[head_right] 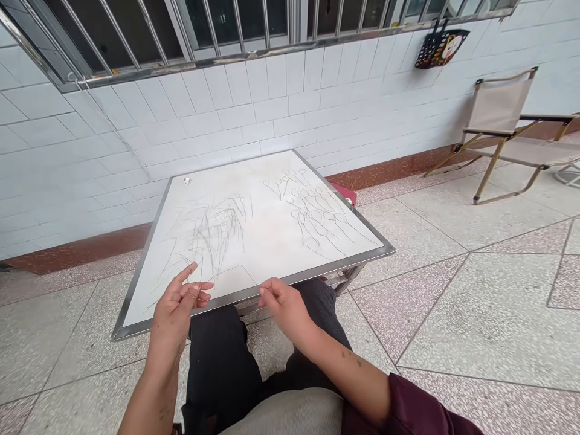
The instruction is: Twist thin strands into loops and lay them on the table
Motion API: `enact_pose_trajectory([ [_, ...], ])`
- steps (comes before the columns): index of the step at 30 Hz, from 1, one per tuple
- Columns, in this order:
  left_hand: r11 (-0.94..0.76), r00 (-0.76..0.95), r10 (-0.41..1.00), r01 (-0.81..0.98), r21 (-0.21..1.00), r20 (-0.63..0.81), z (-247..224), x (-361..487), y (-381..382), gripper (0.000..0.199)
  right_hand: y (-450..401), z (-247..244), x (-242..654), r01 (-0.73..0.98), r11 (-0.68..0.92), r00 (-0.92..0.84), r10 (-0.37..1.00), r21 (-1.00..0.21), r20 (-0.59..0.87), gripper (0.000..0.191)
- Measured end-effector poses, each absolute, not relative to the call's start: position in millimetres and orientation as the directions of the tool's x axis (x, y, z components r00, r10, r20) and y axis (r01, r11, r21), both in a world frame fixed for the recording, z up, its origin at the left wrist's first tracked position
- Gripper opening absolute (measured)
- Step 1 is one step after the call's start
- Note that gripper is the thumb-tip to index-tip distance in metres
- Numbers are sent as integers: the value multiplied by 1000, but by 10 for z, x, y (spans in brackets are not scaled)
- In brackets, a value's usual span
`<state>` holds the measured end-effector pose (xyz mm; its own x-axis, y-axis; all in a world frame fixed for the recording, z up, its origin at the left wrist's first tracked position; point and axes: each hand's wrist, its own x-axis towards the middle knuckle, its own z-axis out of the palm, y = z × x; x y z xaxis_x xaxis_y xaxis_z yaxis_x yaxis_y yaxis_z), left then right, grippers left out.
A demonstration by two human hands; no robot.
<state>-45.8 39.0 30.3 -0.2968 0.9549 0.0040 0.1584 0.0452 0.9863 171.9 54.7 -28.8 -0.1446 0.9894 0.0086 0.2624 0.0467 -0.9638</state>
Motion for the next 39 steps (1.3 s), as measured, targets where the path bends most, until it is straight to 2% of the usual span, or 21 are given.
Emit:
enact_pose_trajectory([
  [4,20,-350,937,100,995,16,275,-448,462,61,622,-299,1700,277,32,-154,988,-960,-11,23],
  [8,-18,-345,938,61,998,38,252,-465,543,66,683,-309,1677,290,27,-150,989,-957,-17,24],
  [14,-33,-451,889,114,993,82,-20,-490,643,61,909,-299,1706,235,17,-94,996,-972,-5,28],
  [18,-48,-453,888,85,995,81,-147,-410,736,55,1049,-266,1759,208,17,-77,997,-978,1,29],
  [23,-147,-433,892,-5,989,130,23,-280,884,58,1048,-242,1777,193,-3,-133,991,-981,-29,28],
  [30,-143,-521,842,36,989,141,242,-122,921,41,1006,-311,1835,198,4,-220,975,-980,-40,29],
  [33,-149,-537,829,52,987,153,307,-75,902,42,1063,-261,1920,294,132,-196,978,-947,75,29],
  [36,-133,-534,836,28,991,127,365,0,890,43,1175,-70,1939,422,388,-111,919,-820,378,31],
  [39,-109,-494,864,-4,994,93,405,98,869,41,1285,193,1832,432,642,-260,761,-633,594,27],
])
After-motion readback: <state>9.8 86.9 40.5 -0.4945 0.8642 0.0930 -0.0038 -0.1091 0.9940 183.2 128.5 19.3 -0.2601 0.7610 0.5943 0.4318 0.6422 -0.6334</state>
